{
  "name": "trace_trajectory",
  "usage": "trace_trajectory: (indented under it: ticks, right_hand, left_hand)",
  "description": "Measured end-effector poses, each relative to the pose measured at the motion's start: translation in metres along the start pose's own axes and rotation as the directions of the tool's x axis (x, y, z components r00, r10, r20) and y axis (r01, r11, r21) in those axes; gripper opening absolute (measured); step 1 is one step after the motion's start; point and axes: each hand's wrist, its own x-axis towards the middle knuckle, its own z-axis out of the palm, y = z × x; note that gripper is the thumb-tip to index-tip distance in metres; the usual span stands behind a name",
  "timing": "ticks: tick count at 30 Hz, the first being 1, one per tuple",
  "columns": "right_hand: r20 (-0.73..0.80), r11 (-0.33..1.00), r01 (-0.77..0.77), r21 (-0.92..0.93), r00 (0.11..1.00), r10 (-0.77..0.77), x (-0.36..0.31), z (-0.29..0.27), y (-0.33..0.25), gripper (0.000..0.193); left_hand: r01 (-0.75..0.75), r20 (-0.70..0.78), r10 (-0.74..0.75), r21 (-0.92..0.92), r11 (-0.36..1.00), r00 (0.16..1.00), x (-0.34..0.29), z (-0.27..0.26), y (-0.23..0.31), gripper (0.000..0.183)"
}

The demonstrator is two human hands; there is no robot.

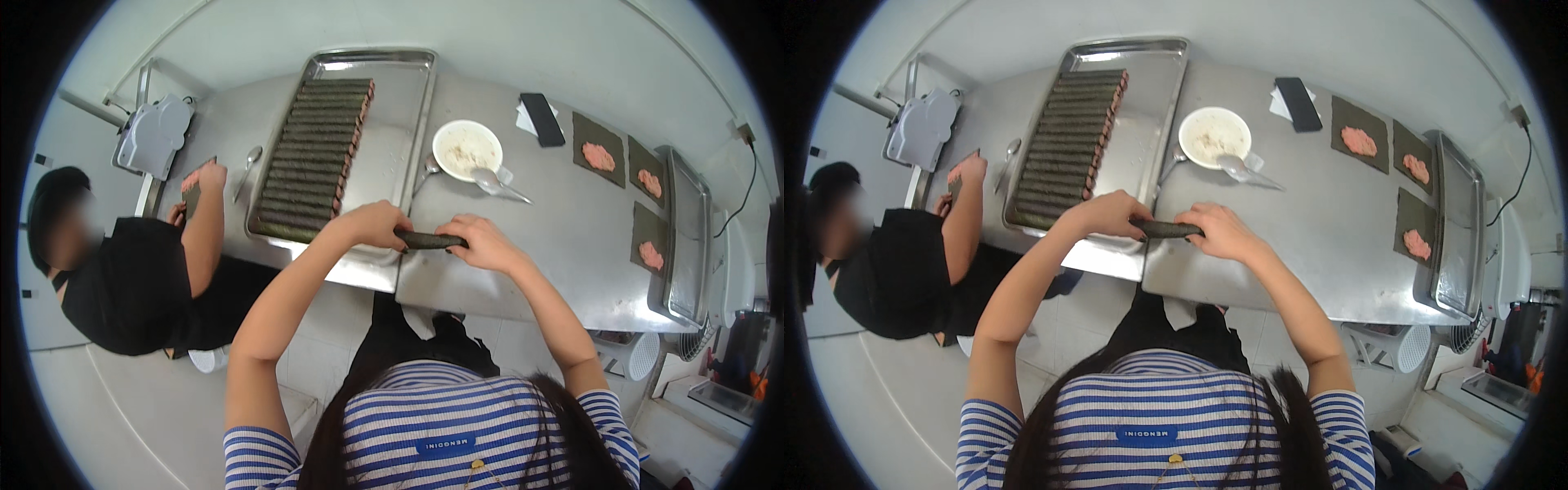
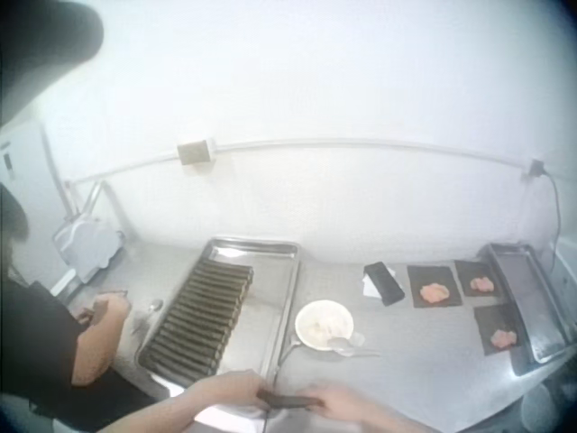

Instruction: The person spreads a pink paste onto nori sheets using a spoon, rolls the nori into cylindrical sushi rolls, and places them on a metal tray. The person repeats this process for multiple nori sheets.

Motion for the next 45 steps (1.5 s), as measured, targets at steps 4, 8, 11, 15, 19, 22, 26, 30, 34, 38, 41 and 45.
trace_trajectory:
  ticks: [4,8,11,15,19,22,26,30,34,38,41,45]
  right_hand:
    - [-0.094,0.988,0.030,-0.150,0.995,-0.045,0.102,-0.040,0.005,0.032]
    - [-0.145,0.982,-0.055,-0.183,0.989,0.028,0.225,-0.065,0.021,0.031]
    - [-0.209,0.986,-0.042,-0.160,0.978,0.008,0.312,-0.068,0.050,0.034]
    - [-0.211,0.981,-0.061,-0.186,0.977,0.021,0.402,-0.056,0.091,0.036]
    - [-0.180,0.972,-0.201,-0.124,0.968,0.177,0.464,-0.049,0.119,0.040]
    - [-0.169,0.967,-0.202,-0.158,0.970,0.175,0.492,-0.037,0.134,0.042]
    - [-0.166,0.965,-0.230,-0.123,0.964,0.208,0.510,-0.019,0.156,0.042]
    - [-0.140,0.966,-0.234,-0.111,0.966,0.218,0.523,-0.005,0.156,0.042]
    - [-0.140,0.976,-0.189,-0.110,0.975,0.173,0.523,-0.002,0.156,0.040]
    - [-0.191,0.977,-0.152,-0.150,0.974,0.122,0.508,0.000,0.178,0.036]
    - [-0.176,0.979,-0.190,-0.075,0.969,0.174,0.488,-0.005,0.183,0.032]
    - [-0.173,0.970,-0.234,-0.067,0.960,0.220,0.475,-0.008,0.174,0.031]
  left_hand:
    - [-0.042,-0.043,0.044,0.038,0.998,0.998,0.019,-0.100,-0.053,0.032]
    - [-0.093,-0.089,0.102,0.094,0.991,0.991,0.048,-0.200,-0.135,0.038]
    - [-0.088,-0.111,0.111,0.195,0.977,0.988,0.081,-0.259,-0.202,0.047]
    - [0.035,-0.061,-0.025,0.173,0.984,0.998,0.122,-0.303,-0.271,0.049]
    - [0.138,-0.070,-0.128,0.167,0.976,0.989,0.155,-0.324,-0.328,0.054]
    - [0.151,-0.076,-0.138,0.200,0.968,0.987,0.171,-0.329,-0.358,0.053]
    - [0.177,-0.104,-0.156,0.244,0.954,0.982,0.182,-0.325,-0.370,0.051]
    - [0.193,-0.090,-0.175,0.270,0.943,0.980,0.192,-0.321,-0.398,0.050]
    - [0.159,-0.094,-0.132,0.402,0.902,0.987,0.196,-0.319,-0.409,0.045]
    - [0.187,-0.128,-0.145,0.423,0.887,0.981,0.184,-0.316,-0.391,0.043]
    - [0.179,-0.145,-0.130,0.418,0.891,0.981,0.176,-0.314,-0.394,0.042]
    - [0.176,-0.157,-0.123,0.398,0.900,0.980,0.174,-0.313,-0.396,0.042]
